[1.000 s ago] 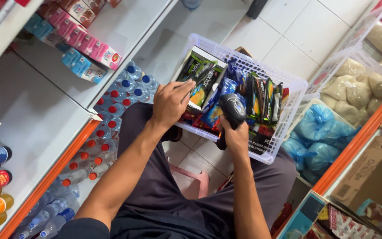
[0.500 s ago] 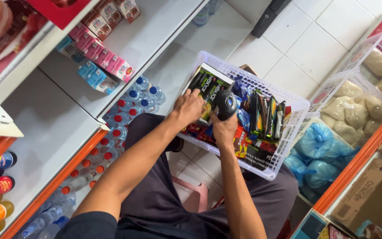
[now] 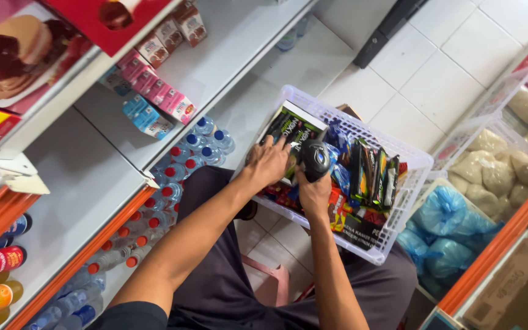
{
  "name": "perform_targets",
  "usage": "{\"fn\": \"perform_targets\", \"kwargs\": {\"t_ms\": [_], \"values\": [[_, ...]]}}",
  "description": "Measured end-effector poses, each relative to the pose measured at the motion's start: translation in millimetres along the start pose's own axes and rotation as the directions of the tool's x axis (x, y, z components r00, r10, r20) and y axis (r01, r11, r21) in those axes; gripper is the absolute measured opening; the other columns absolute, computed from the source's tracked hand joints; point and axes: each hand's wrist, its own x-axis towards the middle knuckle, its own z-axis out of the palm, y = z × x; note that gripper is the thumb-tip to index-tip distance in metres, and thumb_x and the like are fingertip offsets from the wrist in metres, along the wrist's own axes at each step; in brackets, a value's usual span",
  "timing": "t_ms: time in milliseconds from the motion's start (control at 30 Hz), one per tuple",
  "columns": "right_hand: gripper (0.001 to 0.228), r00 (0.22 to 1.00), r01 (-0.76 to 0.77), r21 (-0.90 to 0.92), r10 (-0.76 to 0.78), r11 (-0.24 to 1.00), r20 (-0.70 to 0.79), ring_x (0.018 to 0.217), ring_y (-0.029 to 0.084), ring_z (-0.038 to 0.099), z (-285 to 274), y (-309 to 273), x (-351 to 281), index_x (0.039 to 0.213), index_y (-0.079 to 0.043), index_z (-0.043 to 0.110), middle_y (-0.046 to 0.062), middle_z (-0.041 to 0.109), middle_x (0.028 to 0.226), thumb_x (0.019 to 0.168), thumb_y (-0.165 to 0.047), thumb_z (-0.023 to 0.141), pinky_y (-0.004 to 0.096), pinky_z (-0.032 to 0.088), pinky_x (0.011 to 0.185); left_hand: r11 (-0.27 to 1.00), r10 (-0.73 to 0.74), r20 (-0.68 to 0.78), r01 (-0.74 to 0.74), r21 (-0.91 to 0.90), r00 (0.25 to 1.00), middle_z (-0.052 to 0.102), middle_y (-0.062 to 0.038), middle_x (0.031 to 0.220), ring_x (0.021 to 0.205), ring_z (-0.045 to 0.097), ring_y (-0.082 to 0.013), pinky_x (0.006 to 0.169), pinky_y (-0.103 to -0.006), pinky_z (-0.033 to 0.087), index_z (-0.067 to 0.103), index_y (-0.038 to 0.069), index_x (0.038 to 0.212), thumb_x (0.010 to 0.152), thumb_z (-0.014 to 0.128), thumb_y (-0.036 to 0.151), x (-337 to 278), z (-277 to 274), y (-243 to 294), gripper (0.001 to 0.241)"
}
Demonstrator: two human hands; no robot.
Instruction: The person sits on the floor and uses a handheld scanner to scan individual snack packages and boxes before placing them into a white plastic basket.
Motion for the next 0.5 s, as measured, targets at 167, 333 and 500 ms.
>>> {"fn": "perform_targets", "kwargs": {"t_ms": [167, 333, 500], "values": [[0.014, 0.986, -0.167, 0.276, 0.164, 0.947, 0.036, 0.076, 0.013, 0.062, -15.1, 12.4, -0.8, 0.104, -0.005, 0.069, 0.002, 0.068, 0.088, 0.094, -0.014, 0.073, 0.029, 0.050, 0.069, 0.994, -0.025, -0.109, 0.036, 0.099, 0.994, 0.058, -0.017, 0.135, 0.124, 0.051, -0.0387, 0.095, -0.0573, 0.045, 0.070, 0.004, 0.123, 0.092, 0.063, 0.035, -4.6, -16.3, 31.5, 0.045], [0.012, 0.928, -0.344, 0.458, 0.372, 0.820, 0.031, 0.067, 0.011, 0.061, -71.9, 40.8, -16.1, 0.099, -0.003, 0.068, 0.002, 0.065, 0.078, 0.095, -0.013, 0.073, 0.027, 0.049, 0.063, 0.856, 0.097, -0.374, -0.269, -0.441, 0.922, 0.073, -0.014, 0.118, 0.111, 0.063, -0.0350, 0.098, -0.0451, 0.052, 0.073, 0.007, 0.113, 0.095, 0.070, 0.024, -19.1, -27.3, 82.6, 0.025], [0.017, 0.868, -0.317, 0.657, 0.489, 0.684, -0.090, 0.066, 0.017, 0.069, -134.4, 83.0, -32.8, 0.106, -0.001, 0.065, 0.007, 0.070, 0.081, 0.093, -0.011, 0.070, 0.031, 0.057, 0.062, 0.676, 0.115, -0.184, -0.212, -0.706, 0.976, 0.074, -0.017, 0.098, 0.091, 0.073, -0.0341, 0.081, -0.0419, 0.058, 0.073, 0.004, 0.107, 0.092, 0.070, 0.022, 7.3, 38.6, 146.5, 0.023]]}}
